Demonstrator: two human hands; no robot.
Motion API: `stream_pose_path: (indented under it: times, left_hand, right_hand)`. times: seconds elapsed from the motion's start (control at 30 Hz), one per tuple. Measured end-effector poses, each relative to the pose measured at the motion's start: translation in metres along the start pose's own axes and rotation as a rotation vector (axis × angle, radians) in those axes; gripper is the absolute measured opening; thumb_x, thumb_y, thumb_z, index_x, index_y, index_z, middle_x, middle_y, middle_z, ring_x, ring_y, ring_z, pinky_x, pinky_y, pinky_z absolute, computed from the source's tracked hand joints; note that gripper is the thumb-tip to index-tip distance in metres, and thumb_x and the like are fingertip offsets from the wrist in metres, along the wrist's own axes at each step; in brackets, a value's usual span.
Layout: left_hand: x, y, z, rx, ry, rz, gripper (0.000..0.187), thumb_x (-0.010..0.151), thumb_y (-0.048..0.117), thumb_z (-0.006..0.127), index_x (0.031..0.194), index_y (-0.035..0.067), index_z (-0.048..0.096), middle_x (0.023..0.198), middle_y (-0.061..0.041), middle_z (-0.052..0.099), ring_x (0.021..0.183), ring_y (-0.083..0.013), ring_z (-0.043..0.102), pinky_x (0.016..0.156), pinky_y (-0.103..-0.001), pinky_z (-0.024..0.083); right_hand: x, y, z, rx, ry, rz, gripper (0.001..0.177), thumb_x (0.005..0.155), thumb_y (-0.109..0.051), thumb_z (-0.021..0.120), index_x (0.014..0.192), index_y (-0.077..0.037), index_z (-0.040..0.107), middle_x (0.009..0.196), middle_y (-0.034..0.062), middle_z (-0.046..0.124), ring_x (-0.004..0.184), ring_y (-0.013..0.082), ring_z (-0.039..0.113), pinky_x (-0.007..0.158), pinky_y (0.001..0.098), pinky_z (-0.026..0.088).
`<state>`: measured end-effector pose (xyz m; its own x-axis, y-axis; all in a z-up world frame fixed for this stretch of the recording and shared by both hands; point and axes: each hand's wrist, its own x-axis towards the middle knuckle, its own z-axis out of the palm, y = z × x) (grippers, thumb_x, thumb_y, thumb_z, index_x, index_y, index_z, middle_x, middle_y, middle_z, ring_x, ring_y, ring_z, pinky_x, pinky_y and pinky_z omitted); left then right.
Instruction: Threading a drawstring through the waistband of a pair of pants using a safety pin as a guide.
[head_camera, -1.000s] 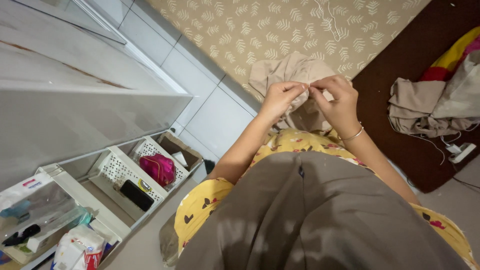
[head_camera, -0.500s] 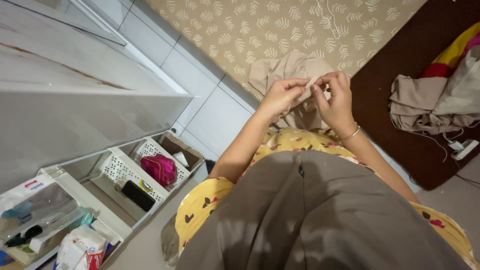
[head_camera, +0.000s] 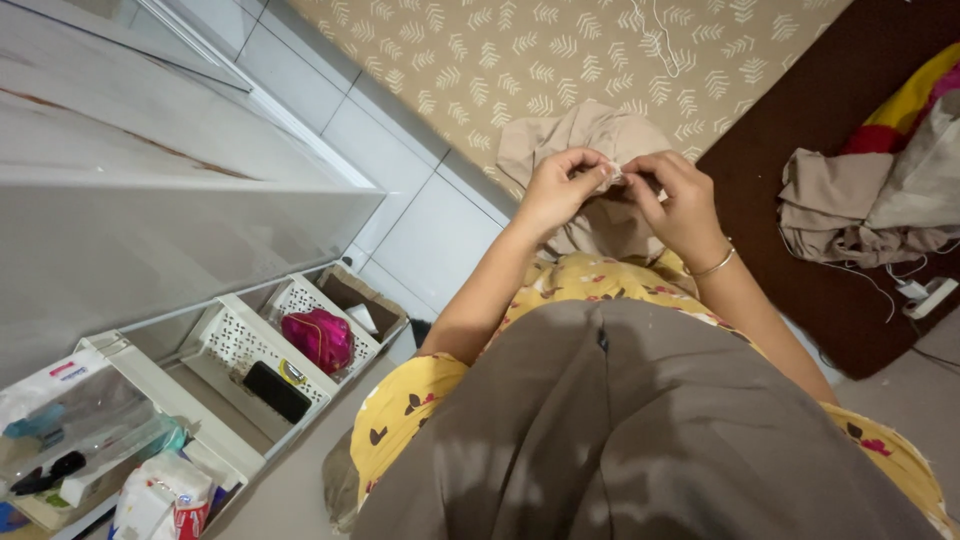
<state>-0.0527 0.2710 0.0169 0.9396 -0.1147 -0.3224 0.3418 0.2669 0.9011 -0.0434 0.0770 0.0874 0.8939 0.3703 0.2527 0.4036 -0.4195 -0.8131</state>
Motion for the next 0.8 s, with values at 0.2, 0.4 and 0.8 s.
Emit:
stream_pose_path:
  times: [0.2, 0.4, 0.8]
  left_hand:
    - [0.001, 0.001, -0.002, 0.039, -0.041, 0.033, 0.011, 0.098, 0.008, 0.069, 0.102, -0.002, 0.071, 0.092, -0.003, 0.073, 0.084, -0.009, 0.065, 0.076, -0.025, 0.053]
    - [0.001, -0.001, -0.004, 0.014, -0.019, 0.035, 0.013, 0.097, 0.008, 0.07, 0.103, -0.004, 0.072, 0.094, -0.005, 0.075, 0.086, -0.0099, 0.067, 0.079, -0.025, 0.055]
    - [-0.002, -0.006, -0.005, 0.071, -0.053, 0.0, 0.016, 0.095, 0.01, 0.073, 0.102, -0.004, 0.073, 0.093, -0.003, 0.074, 0.085, -0.0081, 0.066, 0.077, -0.022, 0.055]
  right_hand:
    - [0.006, -0.014, -0.004, -0.18, 0.01, -0.17, 0.018, 0.089, -0.001, 0.08, 0.105, -0.003, 0.072, 0.1, 0.0118, 0.068, 0.088, 0.0272, 0.067, 0.079, 0.0361, 0.053]
    - [0.0, -0.011, 0.012, 0.074, 0.084, 0.006, 0.016, 0.094, -0.001, 0.079, 0.108, -0.001, 0.072, 0.104, 0.0114, 0.068, 0.087, 0.02, 0.067, 0.075, 0.0299, 0.054]
    - [-0.017, 0.009, 0.02, 0.141, 0.19, 0.094, 0.011, 0.099, 0.001, 0.076, 0.104, 0.001, 0.066, 0.101, 0.0102, 0.069, 0.085, 0.0147, 0.064, 0.077, 0.0259, 0.05]
